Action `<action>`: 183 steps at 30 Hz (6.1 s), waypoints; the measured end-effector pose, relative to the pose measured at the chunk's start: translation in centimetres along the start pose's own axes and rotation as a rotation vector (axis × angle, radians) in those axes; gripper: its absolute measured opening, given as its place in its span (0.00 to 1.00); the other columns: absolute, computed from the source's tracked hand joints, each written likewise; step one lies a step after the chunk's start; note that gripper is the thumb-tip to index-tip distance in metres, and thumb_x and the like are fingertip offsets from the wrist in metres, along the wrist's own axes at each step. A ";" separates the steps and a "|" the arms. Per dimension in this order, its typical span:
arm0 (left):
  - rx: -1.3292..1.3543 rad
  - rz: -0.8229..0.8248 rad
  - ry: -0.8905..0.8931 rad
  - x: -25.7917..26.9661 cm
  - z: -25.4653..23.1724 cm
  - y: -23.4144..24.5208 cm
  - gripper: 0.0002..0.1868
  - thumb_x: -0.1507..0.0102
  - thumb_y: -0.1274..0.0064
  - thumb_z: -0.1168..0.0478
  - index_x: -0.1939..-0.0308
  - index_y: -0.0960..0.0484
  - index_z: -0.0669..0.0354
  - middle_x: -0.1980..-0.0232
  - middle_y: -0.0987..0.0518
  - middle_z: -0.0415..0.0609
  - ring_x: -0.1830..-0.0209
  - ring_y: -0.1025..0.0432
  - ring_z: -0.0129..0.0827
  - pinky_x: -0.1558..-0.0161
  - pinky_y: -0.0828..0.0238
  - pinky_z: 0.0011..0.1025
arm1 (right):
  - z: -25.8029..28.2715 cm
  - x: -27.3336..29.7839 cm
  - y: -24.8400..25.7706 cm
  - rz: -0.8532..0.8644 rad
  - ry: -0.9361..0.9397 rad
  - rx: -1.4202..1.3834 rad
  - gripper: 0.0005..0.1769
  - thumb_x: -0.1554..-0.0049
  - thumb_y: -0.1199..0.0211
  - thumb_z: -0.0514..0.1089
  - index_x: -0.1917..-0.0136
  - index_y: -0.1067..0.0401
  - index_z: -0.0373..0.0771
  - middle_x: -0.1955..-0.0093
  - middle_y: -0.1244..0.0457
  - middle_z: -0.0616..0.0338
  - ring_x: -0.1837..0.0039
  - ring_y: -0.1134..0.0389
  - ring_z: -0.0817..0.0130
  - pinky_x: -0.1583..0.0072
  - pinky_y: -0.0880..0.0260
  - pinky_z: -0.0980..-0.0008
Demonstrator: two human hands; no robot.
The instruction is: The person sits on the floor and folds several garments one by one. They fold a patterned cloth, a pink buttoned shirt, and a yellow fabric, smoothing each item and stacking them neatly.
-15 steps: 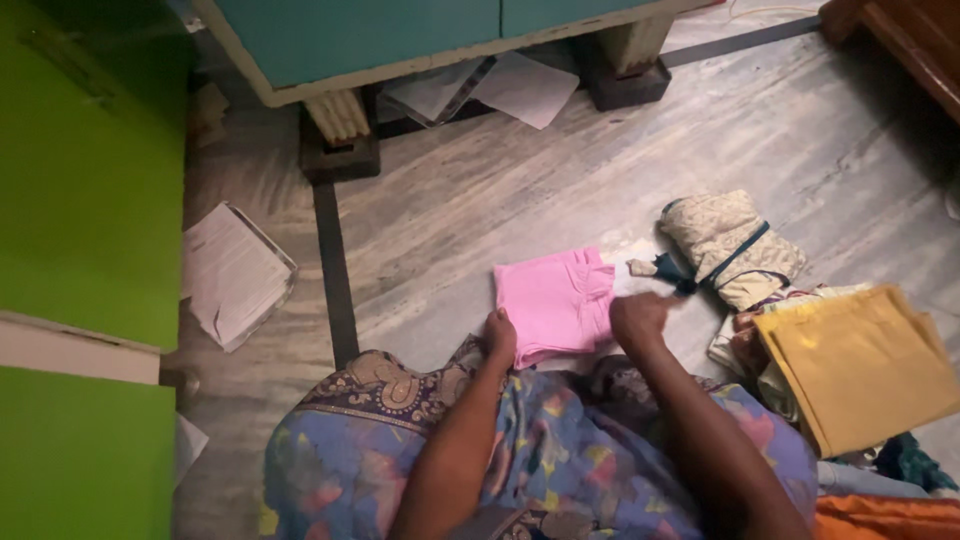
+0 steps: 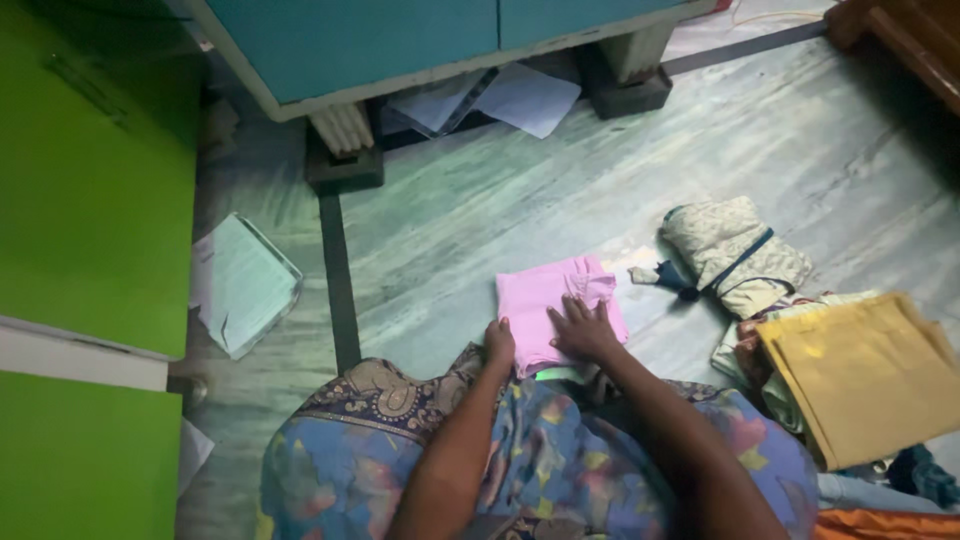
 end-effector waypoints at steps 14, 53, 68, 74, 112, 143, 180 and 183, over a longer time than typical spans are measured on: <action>1.103 0.826 0.228 4.8 -6.3 -1.6 0.27 0.28 0.63 0.42 0.39 0.26 0.59 0.50 0.20 0.53 0.55 0.24 0.41 0.54 0.27 0.40 | -0.4 -0.9 7.3 -0.280 -0.113 -0.868 0.37 0.44 0.39 0.62 0.32 0.39 0.34 0.46 0.32 0.34 0.43 0.29 0.38 0.44 0.31 0.47; -0.045 0.292 -0.307 3.5 -3.8 -3.5 0.16 0.37 0.42 0.52 0.53 0.18 0.60 0.56 0.16 0.58 0.53 0.20 0.48 0.52 0.25 0.40 | -28.9 8.6 3.7 -0.900 -1.298 -0.714 0.30 0.32 0.51 0.57 0.24 0.42 0.37 0.24 0.45 0.43 0.28 0.42 0.41 0.29 0.43 0.42; -0.894 0.647 -0.470 9.9 -2.6 -4.0 0.50 0.35 0.49 0.38 0.18 0.59 0.49 0.14 0.67 0.54 0.15 0.70 0.50 0.25 0.72 0.65 | -21.1 6.1 5.6 -0.455 -0.776 -0.448 0.27 0.41 0.44 0.48 0.28 0.35 0.52 0.19 0.50 0.46 0.19 0.56 0.34 0.26 0.55 0.31; -0.935 0.660 -0.460 11.0 -1.3 -3.4 0.49 0.34 0.50 0.39 0.18 0.57 0.51 0.14 0.64 0.51 0.14 0.69 0.49 0.24 0.71 0.67 | -14.2 5.0 4.1 -0.279 -0.491 -0.295 0.28 0.43 0.41 0.52 0.29 0.33 0.57 0.21 0.47 0.53 0.19 0.53 0.44 0.26 0.52 0.36; -1.155 0.604 -0.591 20.8 -2.7 3.9 0.35 0.29 0.70 0.36 0.47 0.14 0.55 0.42 0.17 0.55 0.42 0.23 0.49 0.43 0.29 0.49 | -4.1 20.5 1.9 0.359 -0.540 -0.151 0.25 0.43 0.42 0.57 0.33 0.24 0.56 0.28 0.35 0.59 0.26 0.34 0.57 0.29 0.34 0.48; -1.057 0.487 -0.888 23.2 -1.5 3.2 0.27 0.38 0.55 0.36 0.55 0.10 0.48 0.49 0.15 0.52 0.48 0.22 0.45 0.47 0.26 0.42 | -1.8 21.0 3.6 0.070 -0.510 -0.048 0.22 0.41 0.45 0.53 0.38 0.21 0.50 0.31 0.33 0.52 0.30 0.31 0.53 0.33 0.32 0.46; -0.753 1.091 -0.263 18.8 -1.3 -4.6 0.48 0.38 0.59 0.22 0.44 0.17 0.65 0.39 0.19 0.60 0.43 0.25 0.53 0.40 0.30 0.50 | -3.2 16.5 5.8 0.293 -0.371 -0.118 0.16 0.45 0.35 0.48 0.44 0.20 0.44 0.41 0.29 0.50 0.39 0.27 0.52 0.41 0.26 0.53; -0.855 1.046 -0.518 18.3 -2.4 -3.9 0.41 0.33 0.61 0.29 0.51 0.11 0.64 0.46 0.14 0.60 0.49 0.23 0.51 0.43 0.29 0.49 | -3.0 15.0 4.4 0.273 -0.213 -0.003 0.15 0.45 0.37 0.46 0.46 0.19 0.43 0.43 0.28 0.50 0.40 0.26 0.52 0.42 0.25 0.54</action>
Point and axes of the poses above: each hand's wrist, its own x-axis away from the middle knuckle, its own y-axis out of the back of the hand, z = x × y, the point moved 6 cm from there along -x, towards the middle knuckle
